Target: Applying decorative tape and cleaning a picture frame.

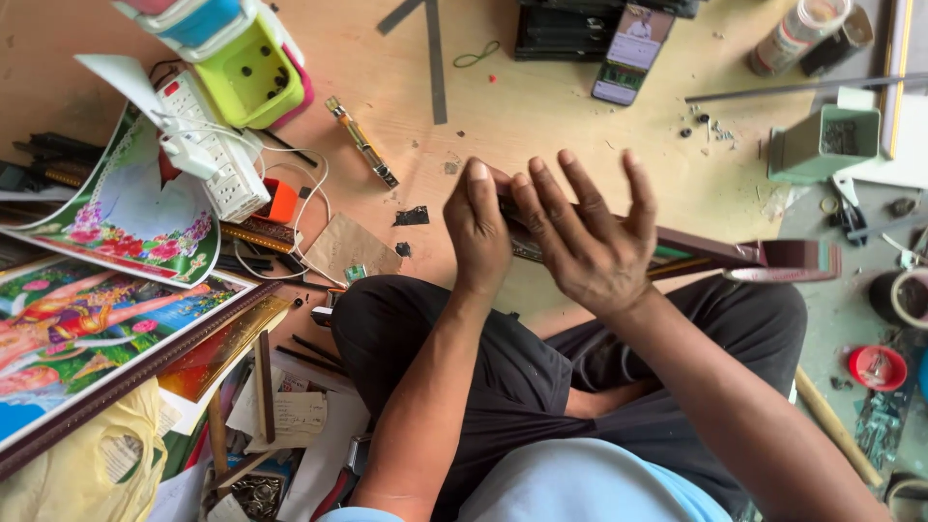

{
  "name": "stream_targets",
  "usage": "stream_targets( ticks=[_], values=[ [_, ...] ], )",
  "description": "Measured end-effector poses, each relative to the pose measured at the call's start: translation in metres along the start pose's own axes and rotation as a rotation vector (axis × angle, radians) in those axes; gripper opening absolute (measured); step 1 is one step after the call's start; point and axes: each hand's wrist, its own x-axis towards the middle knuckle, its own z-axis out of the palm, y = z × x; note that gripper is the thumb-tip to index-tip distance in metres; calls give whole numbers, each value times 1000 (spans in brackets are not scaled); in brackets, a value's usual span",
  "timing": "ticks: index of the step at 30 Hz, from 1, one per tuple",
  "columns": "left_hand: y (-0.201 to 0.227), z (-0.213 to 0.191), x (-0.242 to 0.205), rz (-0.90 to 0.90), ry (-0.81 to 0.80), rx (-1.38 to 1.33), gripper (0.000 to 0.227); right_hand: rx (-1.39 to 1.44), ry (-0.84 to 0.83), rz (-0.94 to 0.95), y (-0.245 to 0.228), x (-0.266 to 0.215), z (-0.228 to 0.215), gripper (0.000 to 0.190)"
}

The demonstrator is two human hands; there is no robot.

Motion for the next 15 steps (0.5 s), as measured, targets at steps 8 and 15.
stream_targets(
  ticks=[8,15],
  values=[
    [-28,-4,8,57,23,68,48,-162,-40,91,51,-43,-40,22],
    [-24,-23,5,-70,-10,-228,43,-210,7,232,68,-105,-46,27]
  ],
)
